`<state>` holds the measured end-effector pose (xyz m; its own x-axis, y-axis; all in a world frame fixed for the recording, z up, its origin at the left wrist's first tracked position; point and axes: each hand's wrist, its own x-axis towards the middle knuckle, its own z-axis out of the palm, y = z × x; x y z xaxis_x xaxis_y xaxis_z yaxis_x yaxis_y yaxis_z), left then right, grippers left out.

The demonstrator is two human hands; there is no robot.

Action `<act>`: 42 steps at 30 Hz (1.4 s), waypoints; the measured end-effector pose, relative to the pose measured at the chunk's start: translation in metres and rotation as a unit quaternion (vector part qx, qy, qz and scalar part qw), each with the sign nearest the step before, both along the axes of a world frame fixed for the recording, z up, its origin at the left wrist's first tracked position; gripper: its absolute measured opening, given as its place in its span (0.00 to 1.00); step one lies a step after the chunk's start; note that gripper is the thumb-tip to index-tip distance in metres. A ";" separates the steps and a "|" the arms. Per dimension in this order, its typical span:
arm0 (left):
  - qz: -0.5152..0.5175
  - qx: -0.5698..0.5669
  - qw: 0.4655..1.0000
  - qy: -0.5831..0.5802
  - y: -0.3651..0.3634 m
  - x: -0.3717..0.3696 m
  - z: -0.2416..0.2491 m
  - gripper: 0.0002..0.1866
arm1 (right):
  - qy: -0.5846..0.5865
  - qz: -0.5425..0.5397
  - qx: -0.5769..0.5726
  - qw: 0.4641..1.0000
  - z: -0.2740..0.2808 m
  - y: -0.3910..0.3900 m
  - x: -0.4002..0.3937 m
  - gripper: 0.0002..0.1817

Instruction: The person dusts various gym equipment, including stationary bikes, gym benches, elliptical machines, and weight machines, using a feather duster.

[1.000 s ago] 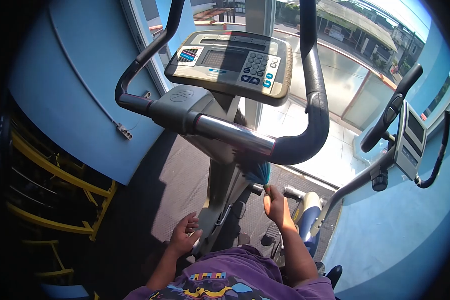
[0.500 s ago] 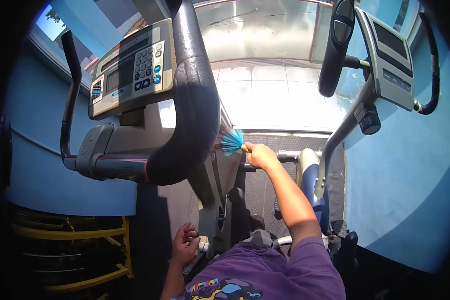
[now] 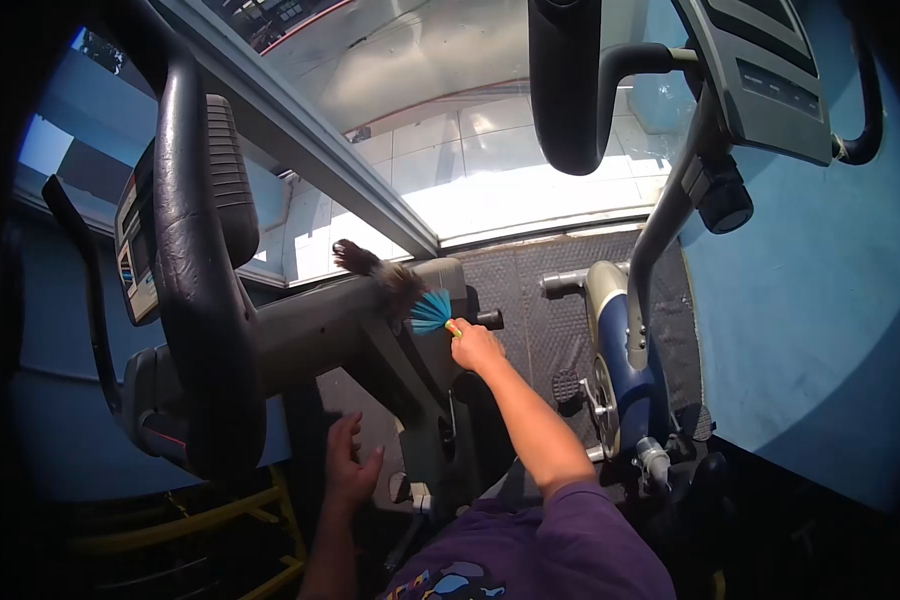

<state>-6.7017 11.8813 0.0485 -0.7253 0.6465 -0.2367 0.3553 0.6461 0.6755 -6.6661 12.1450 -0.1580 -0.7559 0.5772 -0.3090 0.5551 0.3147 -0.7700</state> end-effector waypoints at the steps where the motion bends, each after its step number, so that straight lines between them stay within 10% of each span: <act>1: -0.047 -0.019 0.995 0.091 0.010 -0.013 -0.002 0.33 | -0.094 -0.037 -0.022 0.995 -0.023 -0.001 -0.004 0.18; 5: -0.232 -0.159 0.889 0.361 0.063 -0.068 0.014 0.33 | -0.008 -0.054 -0.018 0.998 -0.013 -0.026 0.015 0.24; 10: -0.218 -0.313 0.753 0.537 0.108 -0.148 0.001 0.35 | 0.098 -0.018 -0.026 0.995 0.009 -0.067 0.033 0.27; 15: -0.192 -0.471 0.685 0.521 0.116 -0.156 -0.028 0.37 | -0.111 -0.083 -0.113 0.984 -0.050 -0.047 -0.008 0.21; 20: -0.212 -0.479 0.633 0.570 0.116 -0.155 -0.029 0.28 | 0.100 -0.024 0.004 0.995 -0.001 -0.056 -0.010 0.27; 30: -0.211 -0.470 0.649 0.560 0.124 -0.152 -0.030 0.28 | -0.294 -0.123 -0.172 0.932 -0.138 0.000 -0.056 0.19; 36: -0.208 -0.462 0.648 0.568 0.124 -0.155 -0.032 0.29 | -0.219 -0.154 -0.007 0.963 -0.105 0.078 -0.089 0.15; 42: -0.204 -0.458 0.646 0.576 0.122 -0.158 -0.037 0.29 | -0.012 0.123 0.085 0.989 0.004 0.102 -0.138 0.14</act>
